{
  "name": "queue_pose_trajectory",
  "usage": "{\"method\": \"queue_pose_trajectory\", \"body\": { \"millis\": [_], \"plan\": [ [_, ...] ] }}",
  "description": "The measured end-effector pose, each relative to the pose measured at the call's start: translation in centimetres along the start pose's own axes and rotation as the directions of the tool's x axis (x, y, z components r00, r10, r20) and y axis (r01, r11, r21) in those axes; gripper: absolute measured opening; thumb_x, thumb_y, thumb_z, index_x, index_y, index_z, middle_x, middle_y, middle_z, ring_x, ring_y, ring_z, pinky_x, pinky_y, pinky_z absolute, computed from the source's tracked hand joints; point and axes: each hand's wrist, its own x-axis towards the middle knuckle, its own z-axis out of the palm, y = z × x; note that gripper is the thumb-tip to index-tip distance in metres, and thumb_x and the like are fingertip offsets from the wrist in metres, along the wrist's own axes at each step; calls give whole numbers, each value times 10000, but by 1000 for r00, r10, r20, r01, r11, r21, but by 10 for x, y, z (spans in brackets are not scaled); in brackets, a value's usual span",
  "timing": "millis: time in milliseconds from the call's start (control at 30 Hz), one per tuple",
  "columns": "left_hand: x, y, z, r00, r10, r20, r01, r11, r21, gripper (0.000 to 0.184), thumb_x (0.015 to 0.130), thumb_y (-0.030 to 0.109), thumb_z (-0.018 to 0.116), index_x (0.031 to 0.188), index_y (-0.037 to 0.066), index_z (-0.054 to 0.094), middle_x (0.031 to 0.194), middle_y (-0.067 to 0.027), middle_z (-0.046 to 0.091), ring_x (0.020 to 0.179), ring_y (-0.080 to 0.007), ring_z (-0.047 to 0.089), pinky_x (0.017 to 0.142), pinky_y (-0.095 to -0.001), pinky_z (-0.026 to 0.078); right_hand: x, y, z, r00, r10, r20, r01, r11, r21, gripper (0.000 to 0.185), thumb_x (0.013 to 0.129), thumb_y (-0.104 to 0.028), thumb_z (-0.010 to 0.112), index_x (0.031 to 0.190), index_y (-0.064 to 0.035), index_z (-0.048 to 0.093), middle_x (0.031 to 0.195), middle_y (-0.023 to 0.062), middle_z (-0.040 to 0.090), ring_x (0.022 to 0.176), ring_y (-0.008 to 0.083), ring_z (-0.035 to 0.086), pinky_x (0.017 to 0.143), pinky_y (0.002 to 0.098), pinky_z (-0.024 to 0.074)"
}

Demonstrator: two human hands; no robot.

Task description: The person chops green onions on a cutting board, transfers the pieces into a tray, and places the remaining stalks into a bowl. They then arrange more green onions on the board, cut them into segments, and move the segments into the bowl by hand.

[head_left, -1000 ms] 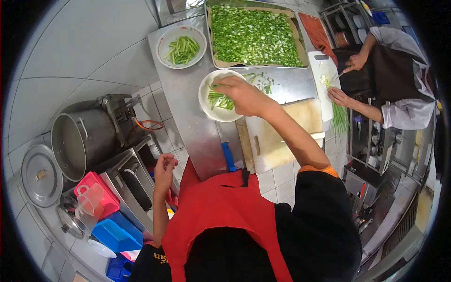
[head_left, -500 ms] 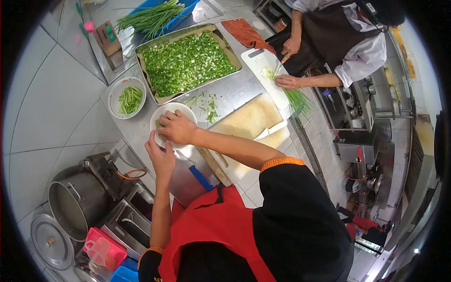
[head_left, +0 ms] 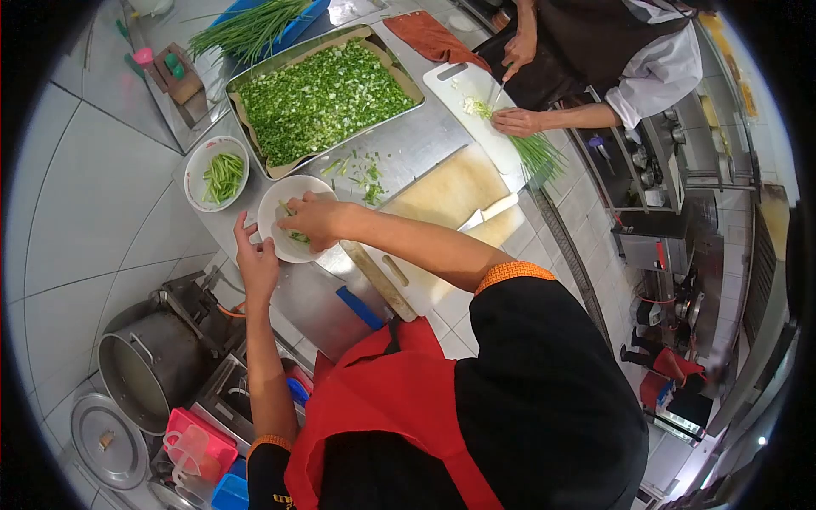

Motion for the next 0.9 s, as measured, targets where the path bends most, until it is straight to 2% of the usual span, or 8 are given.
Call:
{"method": "queue_pose_trajectory", "body": {
  "millis": [67, 133, 267, 333, 433, 633, 733, 900],
  "plan": [
    [0, 1, 0, 1000, -10, -3, 10, 1000, -7, 655, 927, -71, 519, 1510, 131, 300, 1333, -147, 521, 778, -136, 630, 649, -269, 527, 1, 4, 9, 1000, -3, 8, 3, 1000, -7, 815, 675, -210, 834, 1423, -258, 515, 1409, 111, 462, 1219, 401, 507, 1017, 451, 479],
    [2, -1, 0, 1000, -21, -7, 21, 1000, -17, 643, 933, -63, 522, 1508, 130, 308, 1333, -143, 520, 776, -131, 621, 651, -269, 527, 2, 10, 20, 991, -63, -115, 53, 994, -90, 736, 689, -219, 838, 1373, -231, 568, 1411, 128, 454, 1220, 407, 503, 1011, 437, 484],
    [9, -14, -4, 999, -1, 46, 5, 996, -89, 613, 945, -40, 533, 1498, 123, 325, 1331, -142, 523, 859, -143, 626, 688, -269, 534, 3, 11, 35, 974, -88, -207, 69, 993, -98, 583, 725, -188, 800, 1282, -182, 627, 1367, 144, 492, 1189, 412, 529, 977, 445, 508],
    [9, -17, -4, 999, 11, 53, -6, 995, -100, 600, 950, -30, 536, 1495, 120, 332, 1325, -140, 528, 888, -147, 626, 701, -271, 536, 7, 8, 47, 982, -49, -185, 28, 993, -117, 402, 801, -154, 706, 1200, -142, 656, 1317, 163, 540, 1216, 447, 520, 940, 448, 535],
    [7, -12, -3, 1000, 7, 24, -5, 998, -69, 582, 936, -14, 554, 1474, 103, 367, 1290, -141, 587, 824, -138, 645, 696, -283, 532, -1, 0, 46, 963, -79, -258, 33, 984, -177, 288, 846, -142, 635, 1129, -110, 675, 1226, 150, 592, 1149, 421, 565, 877, 421, 563],
    [7, -15, -3, 1000, -5, 26, 8, 994, -106, 544, 947, 10, 554, 1460, 98, 392, 1299, -130, 573, 837, -141, 642, 691, -281, 534, 6, 2, 60, 945, -83, -315, 52, 993, -106, 193, 850, -166, 622, 1005, -96, 713, 1169, 127, 609, 1085, 383, 580, 828, 425, 574],
    [5, -10, -4, 999, -35, 33, 38, 996, -83, 526, 953, 25, 563, 1449, 93, 404, 1301, -123, 561, 846, -142, 641, 688, -277, 534, 7, 3, 61, 952, -81, -294, 48, 992, -116, 203, 835, -151, 635, 1010, -90, 718, 1181, 136, 602, 1107, 385, 573, 833, 424, 573],
    [1, -14, -5, 998, -49, 41, 56, 980, -192, 481, 962, 61, 587, 1418, 77, 435, 1280, -113, 569, 849, -129, 636, 682, -261, 528, -1, 1, 47, 955, -65, -288, 44, 996, -81, 231, 818, -130, 656, 1035, -81, 717, 1198, 153, 588, 1155, 416, 551, 864, 437, 567]
  ]
}}
